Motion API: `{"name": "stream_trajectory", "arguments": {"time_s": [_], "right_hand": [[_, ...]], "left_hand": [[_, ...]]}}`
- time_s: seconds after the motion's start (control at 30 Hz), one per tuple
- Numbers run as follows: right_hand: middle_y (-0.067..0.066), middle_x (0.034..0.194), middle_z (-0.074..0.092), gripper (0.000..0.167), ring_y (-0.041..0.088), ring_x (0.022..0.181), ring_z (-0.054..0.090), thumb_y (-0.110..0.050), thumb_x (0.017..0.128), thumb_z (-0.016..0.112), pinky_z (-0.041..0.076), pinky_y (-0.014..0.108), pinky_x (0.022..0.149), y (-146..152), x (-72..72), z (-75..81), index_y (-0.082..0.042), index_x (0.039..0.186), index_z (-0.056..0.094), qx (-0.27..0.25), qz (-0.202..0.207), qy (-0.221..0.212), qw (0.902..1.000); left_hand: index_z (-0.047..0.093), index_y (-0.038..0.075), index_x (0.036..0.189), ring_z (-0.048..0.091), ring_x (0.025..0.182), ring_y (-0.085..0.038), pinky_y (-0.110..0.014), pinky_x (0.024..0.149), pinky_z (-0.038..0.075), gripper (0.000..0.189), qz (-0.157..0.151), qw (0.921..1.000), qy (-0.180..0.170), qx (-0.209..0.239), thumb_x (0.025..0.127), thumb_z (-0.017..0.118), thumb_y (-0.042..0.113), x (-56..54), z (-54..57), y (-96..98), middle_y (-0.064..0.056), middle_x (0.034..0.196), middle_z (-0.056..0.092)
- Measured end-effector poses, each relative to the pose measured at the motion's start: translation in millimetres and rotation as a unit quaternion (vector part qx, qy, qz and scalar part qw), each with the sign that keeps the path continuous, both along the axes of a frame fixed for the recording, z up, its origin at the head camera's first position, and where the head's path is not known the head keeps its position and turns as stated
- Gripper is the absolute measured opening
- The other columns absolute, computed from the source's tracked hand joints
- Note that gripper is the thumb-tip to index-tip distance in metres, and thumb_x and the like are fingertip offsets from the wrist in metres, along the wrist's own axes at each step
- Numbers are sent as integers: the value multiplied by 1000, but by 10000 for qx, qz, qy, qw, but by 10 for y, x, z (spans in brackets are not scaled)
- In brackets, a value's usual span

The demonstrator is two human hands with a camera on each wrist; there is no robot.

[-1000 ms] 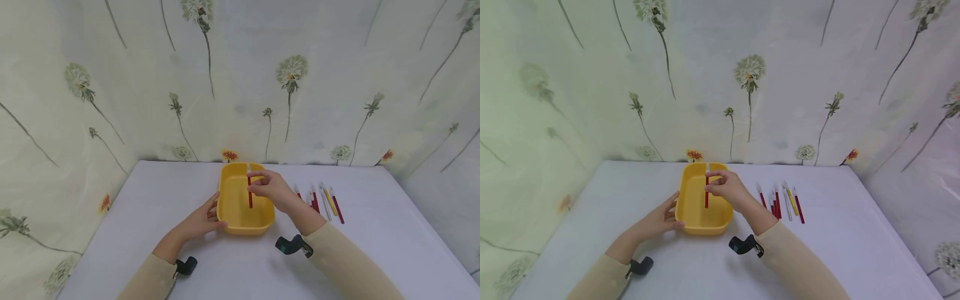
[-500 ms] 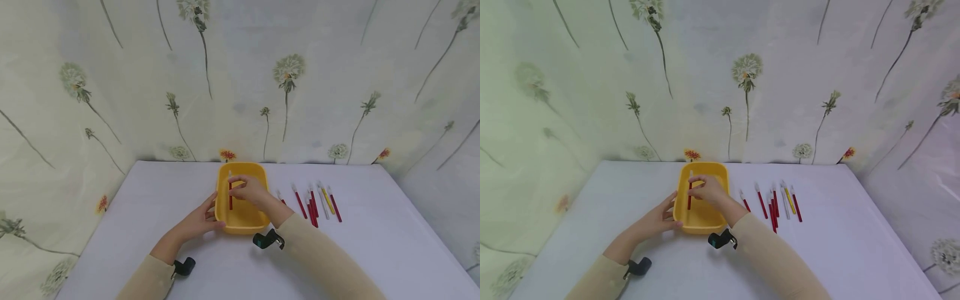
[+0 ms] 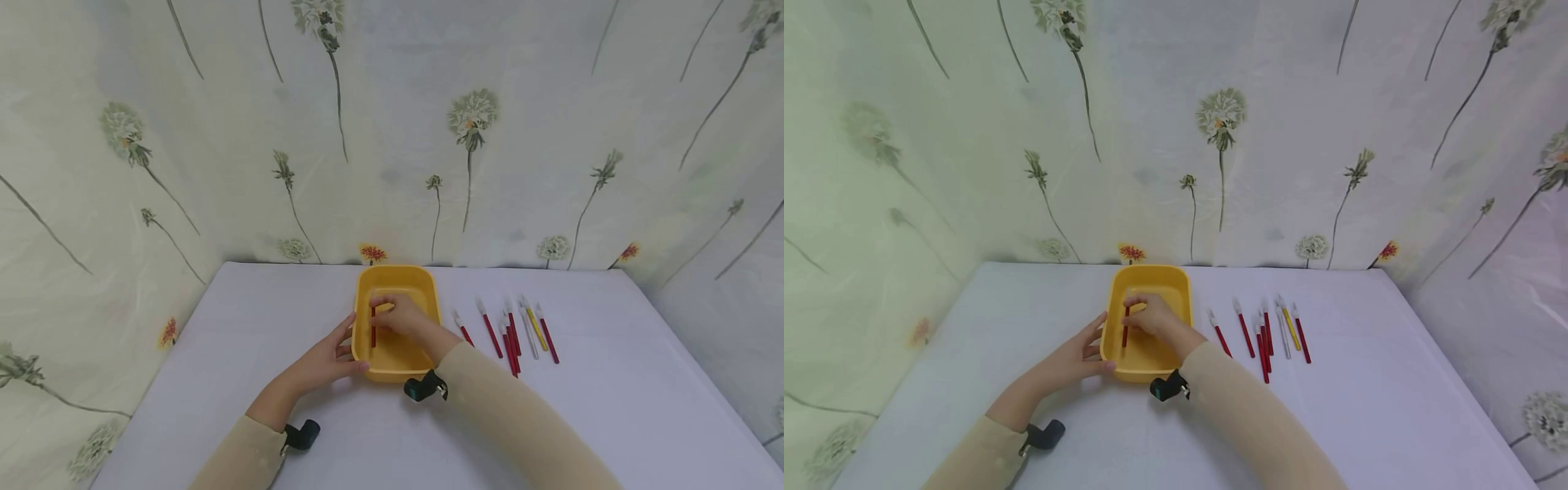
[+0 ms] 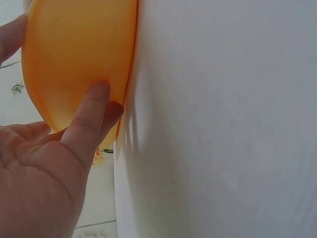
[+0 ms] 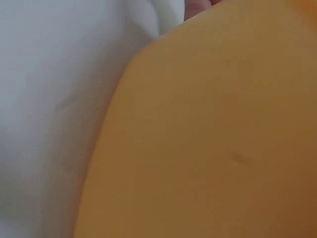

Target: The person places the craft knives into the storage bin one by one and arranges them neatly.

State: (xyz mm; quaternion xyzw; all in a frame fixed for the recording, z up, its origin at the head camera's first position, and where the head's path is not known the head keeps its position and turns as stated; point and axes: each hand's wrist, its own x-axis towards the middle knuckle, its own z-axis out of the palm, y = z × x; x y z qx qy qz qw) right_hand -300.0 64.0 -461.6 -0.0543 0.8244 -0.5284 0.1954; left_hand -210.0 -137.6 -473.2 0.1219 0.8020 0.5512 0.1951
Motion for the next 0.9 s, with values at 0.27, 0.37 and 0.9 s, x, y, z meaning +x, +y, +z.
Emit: {"name": "stream_trajectory", "arguments": {"time_s": [0.27, 0.37, 0.9], "right_hand": [[9, 99, 66, 32, 17, 74, 63, -13, 93, 73, 56, 24, 71, -29, -31, -104, -10, 124, 68, 234, 149, -21, 9996], [8, 97, 67, 33, 17, 72, 62, -12, 92, 73, 56, 24, 69, -46, -18, -93, -9, 124, 68, 238, 114, -1, 9997], [8, 97, 67, 36, 16, 76, 63, -10, 92, 73, 57, 25, 74, -68, 24, -81, -8, 128, 68, 327, 13, 34, 9995]], "left_hand": [[9, 26, 163, 46, 139, -28, -45, 108, 44, 100, -2, 10000, 12, -33, 89, 77, 35, 1, 19, 3, -8, 161, 30], [9, 27, 162, 46, 139, -28, -45, 107, 44, 100, 30, 10000, 3, -71, 89, 77, 36, 5, 27, 3, -7, 161, 31], [11, 32, 162, 46, 139, -26, -46, 108, 44, 101, 123, 9998, -34, -177, 87, 78, 39, -15, 5, 1, -5, 161, 31]]}}
